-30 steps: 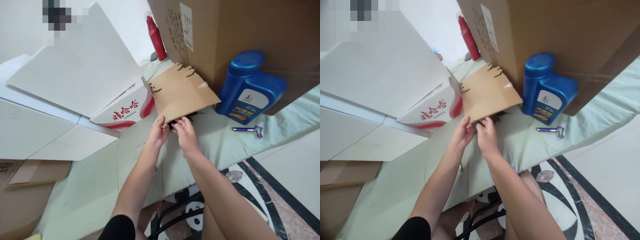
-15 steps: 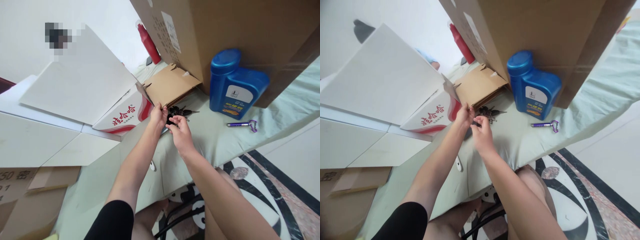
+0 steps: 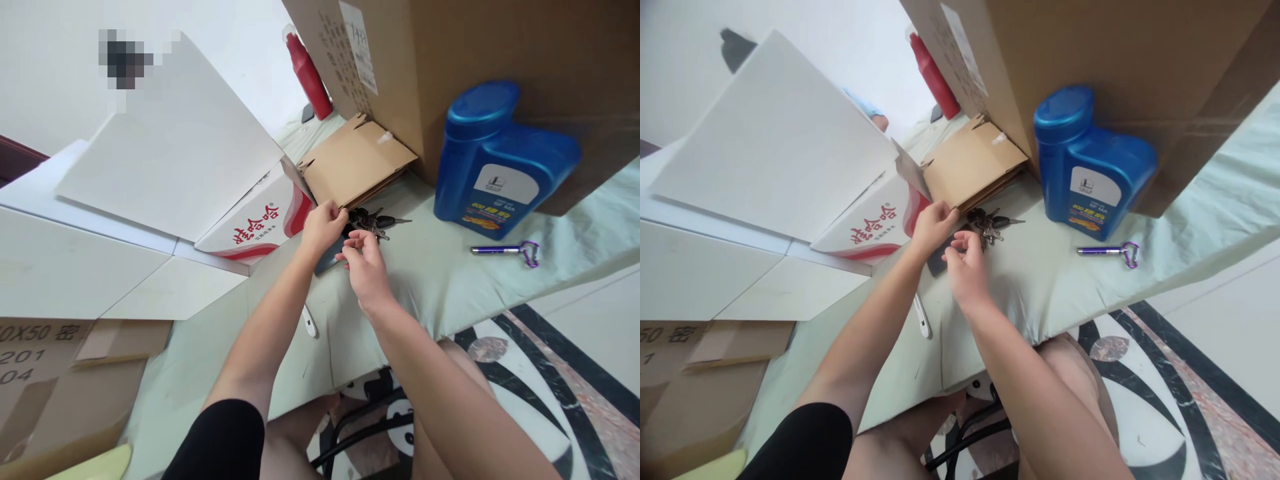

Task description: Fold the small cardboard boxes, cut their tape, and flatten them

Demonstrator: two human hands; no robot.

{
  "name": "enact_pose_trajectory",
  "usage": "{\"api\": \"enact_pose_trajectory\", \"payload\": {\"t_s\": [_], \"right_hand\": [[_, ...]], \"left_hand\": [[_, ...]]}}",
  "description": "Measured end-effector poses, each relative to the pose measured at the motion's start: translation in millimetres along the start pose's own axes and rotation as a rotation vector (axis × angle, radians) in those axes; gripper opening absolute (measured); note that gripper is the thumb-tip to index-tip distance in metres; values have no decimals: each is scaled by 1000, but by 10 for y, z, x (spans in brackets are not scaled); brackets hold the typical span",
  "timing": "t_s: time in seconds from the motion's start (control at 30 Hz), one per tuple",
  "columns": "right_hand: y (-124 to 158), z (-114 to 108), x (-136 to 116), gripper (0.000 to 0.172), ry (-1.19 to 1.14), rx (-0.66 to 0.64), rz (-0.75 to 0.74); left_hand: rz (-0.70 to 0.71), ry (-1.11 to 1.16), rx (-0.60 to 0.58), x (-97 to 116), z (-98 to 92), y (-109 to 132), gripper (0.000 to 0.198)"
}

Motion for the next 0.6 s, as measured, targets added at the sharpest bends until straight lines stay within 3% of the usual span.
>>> {"api": "enact_pose_trajectory", "payload": {"t_s": [0.2, 0.37, 0.47, 0.6], "right_hand": [[33, 53, 61, 37, 57, -33, -1], [-34, 46, 110, 34, 143, -21, -23], [-20, 109, 147, 36, 218, -41, -36], [93, 234, 217, 36, 369, -124, -60]], "left_hand": [[-53, 75, -97, -24, 253, -129, 19], [-18, 152, -140, -163, 156, 155, 19], [-60, 168, -147, -516, 11, 485, 28], [-208, 143, -71, -1373, -266, 987, 38]]}}
Point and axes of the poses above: each hand's wrist, its own y-axis away from the middle knuckle, its own z-axis out of the palm, x = y × z, the point moved 10 cm from there along -y, towards the middle knuckle, and after that the axes turned 3 degrees about y, right-handed, at the moved point
